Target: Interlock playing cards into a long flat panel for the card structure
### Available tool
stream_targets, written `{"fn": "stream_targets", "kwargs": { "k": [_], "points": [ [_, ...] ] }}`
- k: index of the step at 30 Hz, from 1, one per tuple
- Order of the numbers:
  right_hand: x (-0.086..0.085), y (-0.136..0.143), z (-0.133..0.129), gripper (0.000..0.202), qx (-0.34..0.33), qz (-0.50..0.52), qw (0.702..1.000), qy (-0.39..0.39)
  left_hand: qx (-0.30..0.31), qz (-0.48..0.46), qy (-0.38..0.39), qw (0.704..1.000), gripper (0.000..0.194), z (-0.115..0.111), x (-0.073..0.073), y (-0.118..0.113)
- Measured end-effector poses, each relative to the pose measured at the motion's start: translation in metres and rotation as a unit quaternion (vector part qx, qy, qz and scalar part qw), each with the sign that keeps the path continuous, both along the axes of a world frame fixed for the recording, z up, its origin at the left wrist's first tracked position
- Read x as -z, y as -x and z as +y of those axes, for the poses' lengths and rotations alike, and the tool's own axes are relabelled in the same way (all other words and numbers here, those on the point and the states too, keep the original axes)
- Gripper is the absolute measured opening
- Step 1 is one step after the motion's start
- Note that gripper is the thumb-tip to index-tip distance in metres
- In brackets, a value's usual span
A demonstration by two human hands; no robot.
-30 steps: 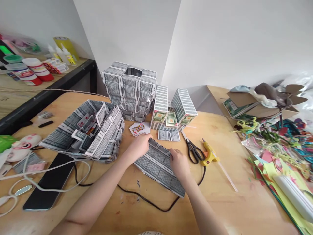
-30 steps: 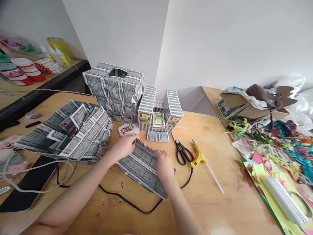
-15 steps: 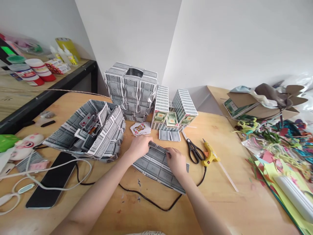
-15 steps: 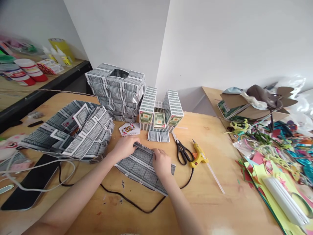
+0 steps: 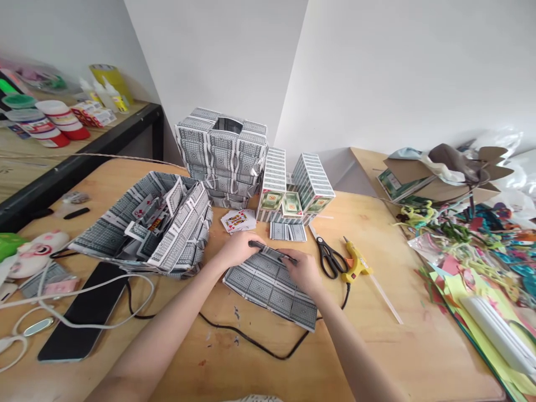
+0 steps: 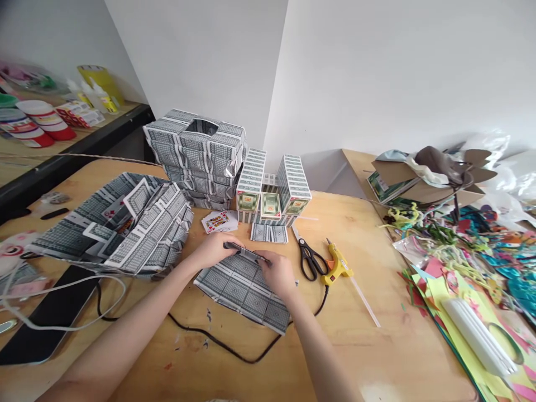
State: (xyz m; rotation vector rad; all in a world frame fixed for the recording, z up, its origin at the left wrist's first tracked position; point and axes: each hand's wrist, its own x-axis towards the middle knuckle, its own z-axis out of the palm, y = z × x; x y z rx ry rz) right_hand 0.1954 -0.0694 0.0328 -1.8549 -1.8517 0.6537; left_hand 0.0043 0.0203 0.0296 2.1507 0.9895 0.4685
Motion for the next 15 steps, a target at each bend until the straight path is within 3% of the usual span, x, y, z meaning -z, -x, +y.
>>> {"fn": "stream_targets", "kwargs": {
  "k": [3,7,15],
  "points": [
    [-0.017,-0.001,0.012,0.026,-0.045,-0.045,0.996,0.064,-0.014,-0.003,-0.001,1.0,0.02,0.001,0.001,-0.001],
    [-0.031,0.014,0.027,0.02,-0.073,-0.219,0.967,0.11,-0.039,0.013,-0.019,0.999,0.028,0.001,0.003,-0.002],
    [-0.014,0.042,0.023,0.025,-0.108,-0.27,0.955,0.06,-0.01,0.018,-0.038,0.999,0.034,-0.001,0.007,-0.003]
  ]
}}
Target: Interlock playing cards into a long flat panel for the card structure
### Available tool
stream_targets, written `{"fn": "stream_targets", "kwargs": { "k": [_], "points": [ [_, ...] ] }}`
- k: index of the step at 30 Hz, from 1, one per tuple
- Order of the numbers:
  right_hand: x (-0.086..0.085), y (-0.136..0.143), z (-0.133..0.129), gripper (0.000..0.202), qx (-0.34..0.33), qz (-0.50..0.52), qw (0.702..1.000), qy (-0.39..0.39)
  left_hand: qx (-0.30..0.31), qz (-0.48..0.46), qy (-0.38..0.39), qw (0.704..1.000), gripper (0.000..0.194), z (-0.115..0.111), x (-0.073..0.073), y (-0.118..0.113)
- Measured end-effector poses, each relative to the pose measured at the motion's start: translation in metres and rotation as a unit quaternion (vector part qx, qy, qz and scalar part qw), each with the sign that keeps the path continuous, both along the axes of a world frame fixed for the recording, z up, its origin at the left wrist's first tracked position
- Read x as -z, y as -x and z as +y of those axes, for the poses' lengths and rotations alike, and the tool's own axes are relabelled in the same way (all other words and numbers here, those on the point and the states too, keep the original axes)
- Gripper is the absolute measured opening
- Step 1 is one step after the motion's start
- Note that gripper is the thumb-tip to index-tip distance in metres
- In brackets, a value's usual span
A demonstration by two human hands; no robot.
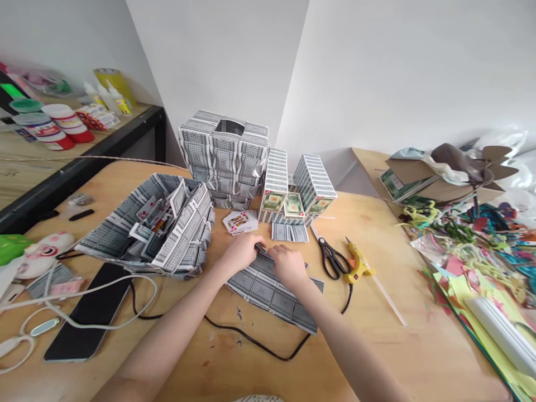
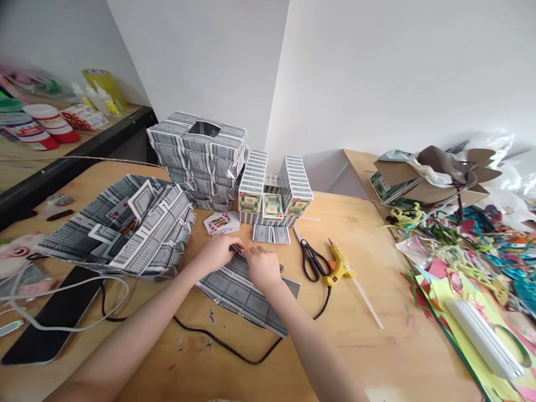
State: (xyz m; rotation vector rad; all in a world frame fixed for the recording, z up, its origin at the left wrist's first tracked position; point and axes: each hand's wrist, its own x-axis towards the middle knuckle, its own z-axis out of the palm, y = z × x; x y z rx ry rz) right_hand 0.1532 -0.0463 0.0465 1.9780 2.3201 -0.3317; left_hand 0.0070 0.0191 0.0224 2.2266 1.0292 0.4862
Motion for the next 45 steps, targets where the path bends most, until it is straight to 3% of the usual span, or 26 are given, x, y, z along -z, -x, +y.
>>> {"fn": "stream_targets", "kwargs": {
  "k": [3,7,11,14,18,21,23,25,28,31,35,40,45],
  "points": [
    [-0.004,-0.011,0.0,0.02,0.031,0.04,0.999,0.012,-0.009,0.012,0.005,1.0,0.027,-0.001,-0.002,0.0],
    [-0.013,-0.048,-0.001,0.022,0.023,0.211,0.976,0.052,-0.034,0.006,0.031,0.999,0.026,0.0,-0.004,0.001],
    [-0.002,-0.075,-0.012,0.035,0.04,0.339,0.938,0.054,-0.067,-0.046,0.075,0.994,0.033,0.001,-0.001,-0.001],
    [0.014,-0.072,-0.019,0.042,0.058,0.371,0.927,0.014,-0.087,-0.067,0.1,0.989,0.034,0.002,0.005,-0.005],
    [0.022,-0.059,-0.022,0.034,0.085,0.324,0.942,-0.023,-0.084,-0.061,0.095,0.99,0.035,0.001,0.006,-0.007],
    [0.013,-0.056,-0.022,0.029,0.067,0.22,0.973,-0.013,-0.062,-0.025,0.022,0.998,0.038,-0.006,-0.013,-0.005],
    [0.003,-0.058,-0.02,0.025,0.053,0.131,0.99,0.007,-0.043,0.021,-0.091,0.995,0.04,-0.017,-0.035,-0.004],
    [-0.008,-0.061,-0.017,0.025,0.045,0.072,0.996,0.029,-0.001,0.084,-0.167,0.982,0.029,-0.033,-0.056,-0.006],
    [-0.02,-0.061,-0.008,0.034,0.024,0.071,0.995,0.066,0.054,0.202,-0.111,0.972,0.024,-0.061,-0.073,-0.014],
    [-0.024,-0.053,0.003,0.042,-0.012,0.108,0.991,0.074,0.078,0.293,-0.028,0.953,0.023,-0.077,-0.066,-0.025],
    [-0.018,-0.034,0.011,0.026,-0.035,0.056,0.995,0.079,0.056,0.323,-0.007,0.945,0.027,-0.079,-0.045,-0.035],
    [-0.011,-0.019,0.004,0.02,-0.05,-0.013,0.998,0.039,0.029,0.243,0.041,0.969,0.027,-0.073,-0.027,-0.038],
    [-0.005,-0.007,0.001,0.017,-0.058,-0.053,0.997,0.016,0.04,0.138,0.022,0.989,0.033,-0.069,-0.018,-0.034]
  ]
}}
